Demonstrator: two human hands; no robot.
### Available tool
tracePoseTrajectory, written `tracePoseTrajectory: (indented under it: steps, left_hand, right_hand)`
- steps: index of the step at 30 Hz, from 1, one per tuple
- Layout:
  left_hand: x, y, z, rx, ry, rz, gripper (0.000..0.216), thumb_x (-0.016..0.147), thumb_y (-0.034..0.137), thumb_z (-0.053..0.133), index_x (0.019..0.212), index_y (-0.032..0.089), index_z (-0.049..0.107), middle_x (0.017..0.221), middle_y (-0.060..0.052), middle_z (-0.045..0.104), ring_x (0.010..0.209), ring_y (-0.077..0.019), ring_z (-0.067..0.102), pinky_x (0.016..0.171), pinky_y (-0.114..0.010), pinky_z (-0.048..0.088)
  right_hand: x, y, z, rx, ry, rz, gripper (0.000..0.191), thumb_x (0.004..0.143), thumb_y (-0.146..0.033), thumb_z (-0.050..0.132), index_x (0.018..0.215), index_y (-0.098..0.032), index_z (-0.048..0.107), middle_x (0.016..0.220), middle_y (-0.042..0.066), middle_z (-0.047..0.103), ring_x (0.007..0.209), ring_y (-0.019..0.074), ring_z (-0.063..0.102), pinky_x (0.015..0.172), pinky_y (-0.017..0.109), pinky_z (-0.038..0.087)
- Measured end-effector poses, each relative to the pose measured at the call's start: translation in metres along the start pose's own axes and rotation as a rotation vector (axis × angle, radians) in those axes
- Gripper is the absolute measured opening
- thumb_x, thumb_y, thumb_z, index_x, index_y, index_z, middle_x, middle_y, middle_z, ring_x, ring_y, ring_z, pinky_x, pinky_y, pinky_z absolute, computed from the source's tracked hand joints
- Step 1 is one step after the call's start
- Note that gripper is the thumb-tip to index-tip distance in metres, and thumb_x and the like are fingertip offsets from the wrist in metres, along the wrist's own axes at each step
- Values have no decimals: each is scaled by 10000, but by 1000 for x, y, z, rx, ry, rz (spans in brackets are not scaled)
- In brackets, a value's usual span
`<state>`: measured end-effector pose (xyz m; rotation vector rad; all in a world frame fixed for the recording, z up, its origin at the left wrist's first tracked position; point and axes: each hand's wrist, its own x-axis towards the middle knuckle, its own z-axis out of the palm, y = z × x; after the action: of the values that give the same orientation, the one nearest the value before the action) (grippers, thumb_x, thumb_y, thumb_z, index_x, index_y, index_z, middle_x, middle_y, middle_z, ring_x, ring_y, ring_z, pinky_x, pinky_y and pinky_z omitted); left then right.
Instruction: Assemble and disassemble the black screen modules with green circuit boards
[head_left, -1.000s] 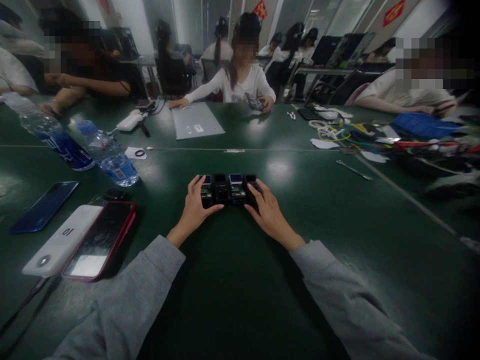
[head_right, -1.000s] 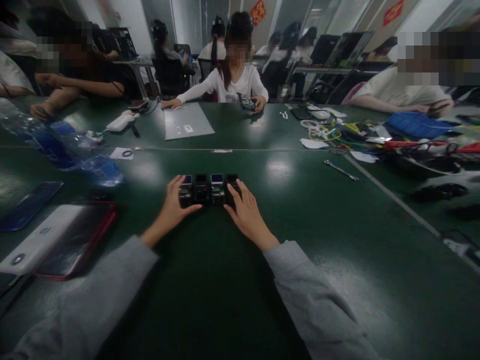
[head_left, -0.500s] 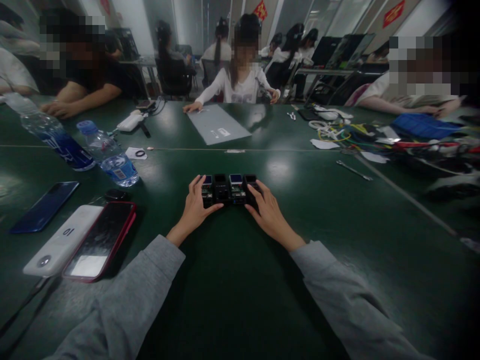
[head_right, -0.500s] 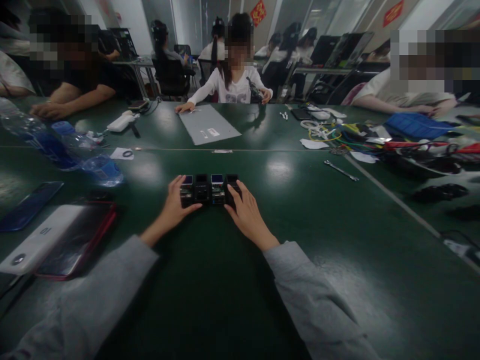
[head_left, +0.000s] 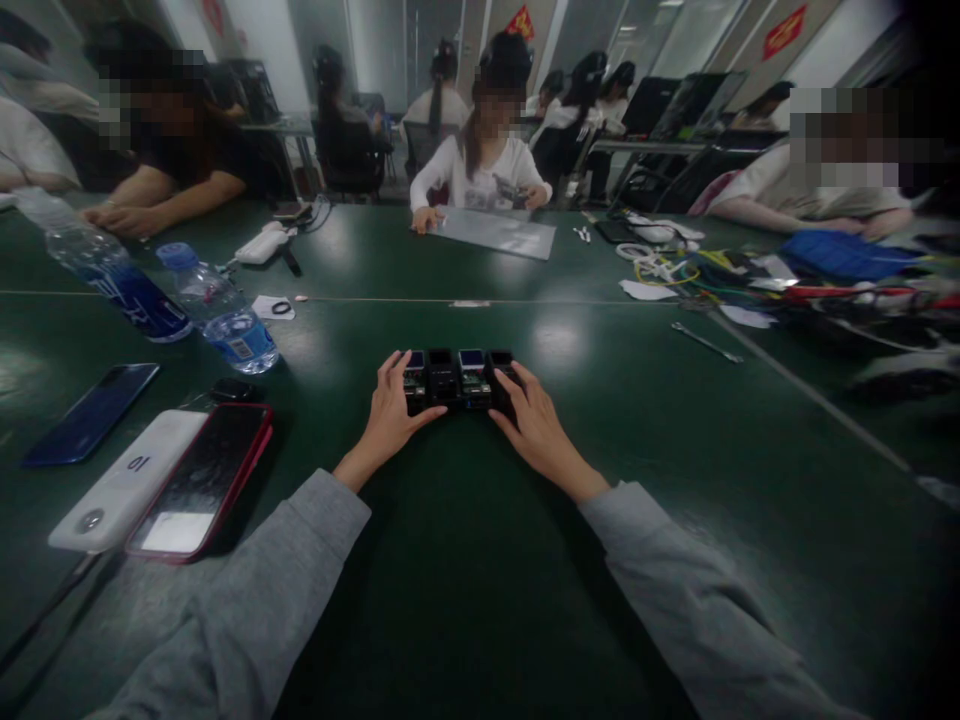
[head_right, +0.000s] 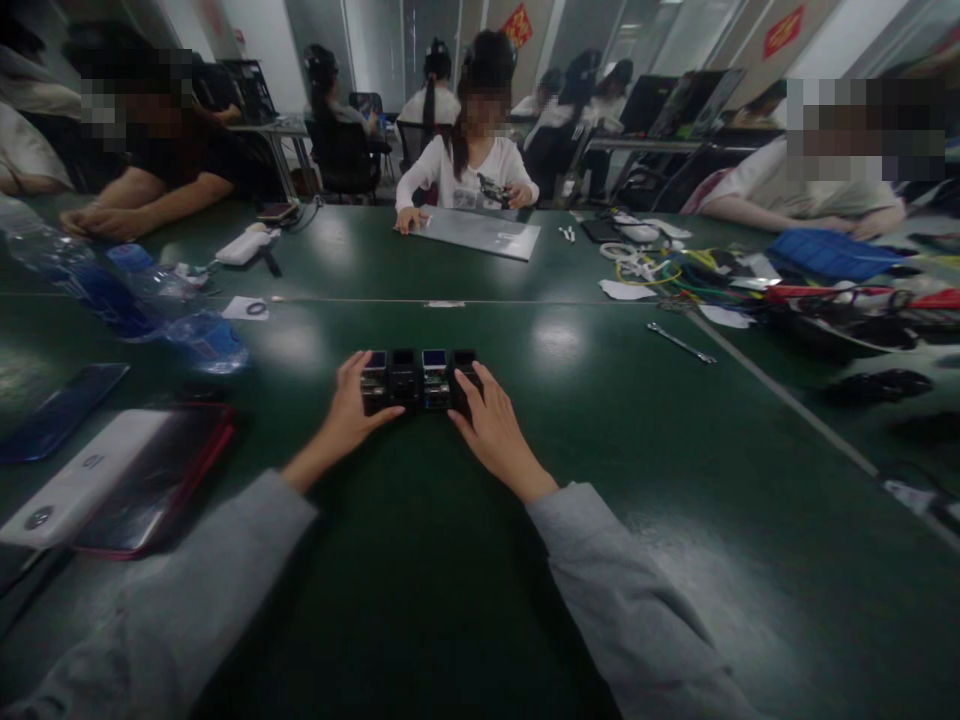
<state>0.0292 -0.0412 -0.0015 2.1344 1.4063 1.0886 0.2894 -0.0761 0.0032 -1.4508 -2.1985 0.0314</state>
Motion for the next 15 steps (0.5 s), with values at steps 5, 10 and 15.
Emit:
tracePoseTrajectory:
  steps: [5,10,15]
  left_hand:
    - [-1,3,-1,5,-12,-22,952,715,504,721,1460,303,162,1510,-142,199,1375,-388,303,1064,-637,343]
    - [-2,4,-2,4,-22,-36,946,727,519,704,1467,303,156,1520,-137,184,1380,-382,295,1073,-627,335]
    - [-2,8,-4,97,24,26,878,728,549,691,1449,327,241,1536,-113,199,1399,-374,251,1092,-630,285]
  right_hand:
    - [0,-4,-5,-40,-18,-15,613,960,-405,455,1495,-310,171,1543,83,118,1427,297,168,1127,512,310]
    - [0,-8,-10,-105,-5,-64,514,969,-385,446,1453,-376,272,1552,35,80,1429,302,143,1126,520,296]
    - [0,-6,-10,-97,0,-76,490,969,-377,453,1433,-424,304,1559,-4,67,1426,303,154,1119,528,301]
